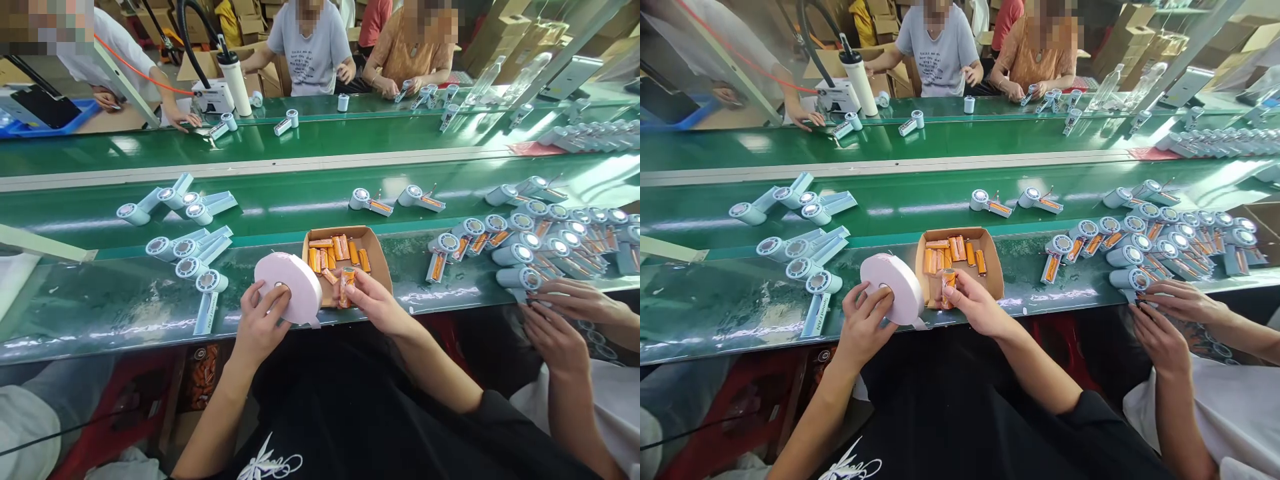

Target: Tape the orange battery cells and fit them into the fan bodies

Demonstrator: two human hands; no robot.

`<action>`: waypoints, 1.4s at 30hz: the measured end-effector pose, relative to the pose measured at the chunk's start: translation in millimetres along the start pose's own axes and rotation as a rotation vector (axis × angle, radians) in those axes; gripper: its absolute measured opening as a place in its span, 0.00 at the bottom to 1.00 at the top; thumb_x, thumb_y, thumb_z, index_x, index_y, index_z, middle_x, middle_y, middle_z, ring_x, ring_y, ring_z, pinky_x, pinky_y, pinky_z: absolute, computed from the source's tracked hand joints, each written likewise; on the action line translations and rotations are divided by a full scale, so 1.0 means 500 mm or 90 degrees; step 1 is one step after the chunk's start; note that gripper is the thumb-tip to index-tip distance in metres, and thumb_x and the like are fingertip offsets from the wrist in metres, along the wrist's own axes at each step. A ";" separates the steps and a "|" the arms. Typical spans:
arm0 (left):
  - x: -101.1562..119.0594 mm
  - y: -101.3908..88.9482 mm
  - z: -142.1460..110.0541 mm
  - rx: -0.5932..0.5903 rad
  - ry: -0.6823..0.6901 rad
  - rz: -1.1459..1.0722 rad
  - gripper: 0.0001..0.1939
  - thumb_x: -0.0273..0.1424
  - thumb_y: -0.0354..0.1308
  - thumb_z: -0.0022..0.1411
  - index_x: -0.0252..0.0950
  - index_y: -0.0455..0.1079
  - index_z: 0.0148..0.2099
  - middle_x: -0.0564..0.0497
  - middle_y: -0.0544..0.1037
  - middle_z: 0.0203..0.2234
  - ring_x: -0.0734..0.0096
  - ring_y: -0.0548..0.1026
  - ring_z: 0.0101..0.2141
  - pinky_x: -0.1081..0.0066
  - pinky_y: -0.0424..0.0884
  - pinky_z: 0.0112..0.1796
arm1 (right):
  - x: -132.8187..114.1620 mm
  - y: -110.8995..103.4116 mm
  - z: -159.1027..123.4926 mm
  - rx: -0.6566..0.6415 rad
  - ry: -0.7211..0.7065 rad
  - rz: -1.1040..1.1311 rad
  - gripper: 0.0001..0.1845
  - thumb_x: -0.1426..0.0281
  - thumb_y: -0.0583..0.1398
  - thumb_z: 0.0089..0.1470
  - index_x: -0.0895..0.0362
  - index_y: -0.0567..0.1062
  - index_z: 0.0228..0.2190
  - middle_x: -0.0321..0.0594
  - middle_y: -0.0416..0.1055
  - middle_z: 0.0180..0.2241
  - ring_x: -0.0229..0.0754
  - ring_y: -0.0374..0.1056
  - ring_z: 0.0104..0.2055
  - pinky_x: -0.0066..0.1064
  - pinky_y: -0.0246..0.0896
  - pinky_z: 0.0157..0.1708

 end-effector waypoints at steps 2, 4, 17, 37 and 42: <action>0.007 -0.013 0.009 -0.015 0.036 0.024 0.20 0.24 0.62 0.66 0.42 0.76 0.58 0.45 0.83 0.48 0.45 0.67 0.62 0.53 0.77 0.55 | -0.024 -0.010 0.001 0.013 -0.028 -0.091 0.28 0.44 0.66 0.60 0.54 0.76 0.46 0.43 0.78 0.41 0.46 0.74 0.43 0.37 0.71 0.46; 0.013 -0.023 0.019 -0.040 0.064 0.041 0.20 0.23 0.62 0.66 0.41 0.77 0.58 0.46 0.84 0.49 0.47 0.68 0.62 0.54 0.75 0.58 | -0.043 -0.019 0.005 0.026 -0.044 -0.178 0.26 0.45 0.67 0.59 0.55 0.78 0.42 0.42 0.79 0.40 0.47 0.74 0.44 0.36 0.70 0.45; 0.025 -0.052 0.051 -0.106 0.230 0.126 0.23 0.17 0.60 0.67 0.42 0.78 0.60 0.53 0.84 0.53 0.52 0.71 0.58 0.50 0.71 0.65 | -0.116 -0.020 0.021 -0.064 -0.090 -0.675 0.16 0.66 0.58 0.69 0.54 0.71 0.28 0.34 0.70 0.25 0.36 0.60 0.25 0.30 0.48 0.30; 0.095 0.057 0.085 -0.359 0.042 -0.192 0.40 0.41 0.76 0.57 0.47 0.70 0.69 0.47 0.79 0.60 0.45 0.67 0.62 0.47 0.65 0.61 | -0.063 -0.288 0.085 0.579 -0.387 0.248 0.15 0.58 0.76 0.51 0.52 0.81 0.36 0.33 0.84 0.38 0.35 0.82 0.40 0.22 0.79 0.37; -0.097 0.036 0.133 -0.270 -0.198 -0.166 0.26 0.48 0.62 0.70 0.44 0.75 0.64 0.47 0.80 0.59 0.50 0.69 0.63 0.52 0.65 0.65 | 0.010 -0.257 0.017 0.450 -0.230 0.182 0.31 0.58 0.81 0.42 0.48 0.81 0.48 0.37 0.85 0.36 0.44 0.84 0.37 0.29 0.81 0.34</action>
Point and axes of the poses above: each hand's wrist, its own z-axis towards the middle knuckle, its own y-axis out of the palm, x = y × z, the point moved 4 cm from there along z, towards the middle knuckle
